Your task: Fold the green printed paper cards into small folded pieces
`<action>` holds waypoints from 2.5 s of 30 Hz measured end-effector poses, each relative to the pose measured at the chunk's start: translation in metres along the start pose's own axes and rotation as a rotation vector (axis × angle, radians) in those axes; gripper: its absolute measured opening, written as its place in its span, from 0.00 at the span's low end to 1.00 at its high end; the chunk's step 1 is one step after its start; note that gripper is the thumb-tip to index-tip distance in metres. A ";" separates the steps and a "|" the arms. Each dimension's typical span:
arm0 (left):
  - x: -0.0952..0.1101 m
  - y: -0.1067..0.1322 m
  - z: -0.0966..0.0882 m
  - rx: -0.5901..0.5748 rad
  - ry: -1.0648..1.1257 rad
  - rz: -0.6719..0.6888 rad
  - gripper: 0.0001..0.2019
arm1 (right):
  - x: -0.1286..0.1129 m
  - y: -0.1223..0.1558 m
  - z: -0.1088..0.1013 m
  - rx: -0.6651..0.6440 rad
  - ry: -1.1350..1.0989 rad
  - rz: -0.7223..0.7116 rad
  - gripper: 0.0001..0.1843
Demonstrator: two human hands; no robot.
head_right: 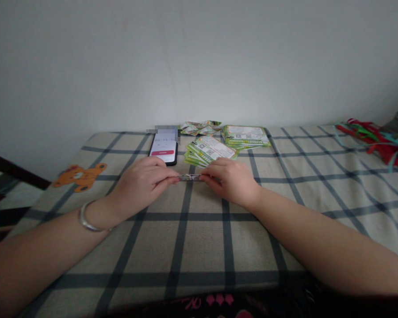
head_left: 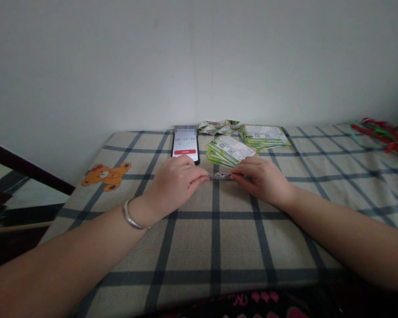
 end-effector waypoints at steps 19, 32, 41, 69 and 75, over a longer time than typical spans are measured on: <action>0.000 0.001 0.006 -0.070 -0.028 -0.038 0.17 | -0.002 0.002 -0.006 0.057 0.069 -0.126 0.06; 0.009 -0.003 0.006 -0.145 0.013 -0.037 0.03 | 0.031 -0.013 -0.034 0.190 0.392 0.113 0.07; 0.009 -0.002 0.012 -0.291 0.012 0.059 0.08 | 0.047 -0.066 -0.015 0.065 0.460 0.040 0.10; 0.005 -0.003 0.010 -0.306 0.015 0.066 0.08 | 0.074 -0.090 0.009 0.004 0.222 0.133 0.13; 0.006 -0.002 0.009 -0.307 -0.004 0.072 0.08 | 0.060 -0.052 -0.006 -0.098 0.125 0.108 0.15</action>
Point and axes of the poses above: each hand's wrist, its own y-axis away from the middle knuckle, its own z-axis out of the palm, x = y × z, the point moved 4 cm from there along -y, towards the middle knuckle, and after that the axes turned 2 degrees about x, right-handed, at the moved point
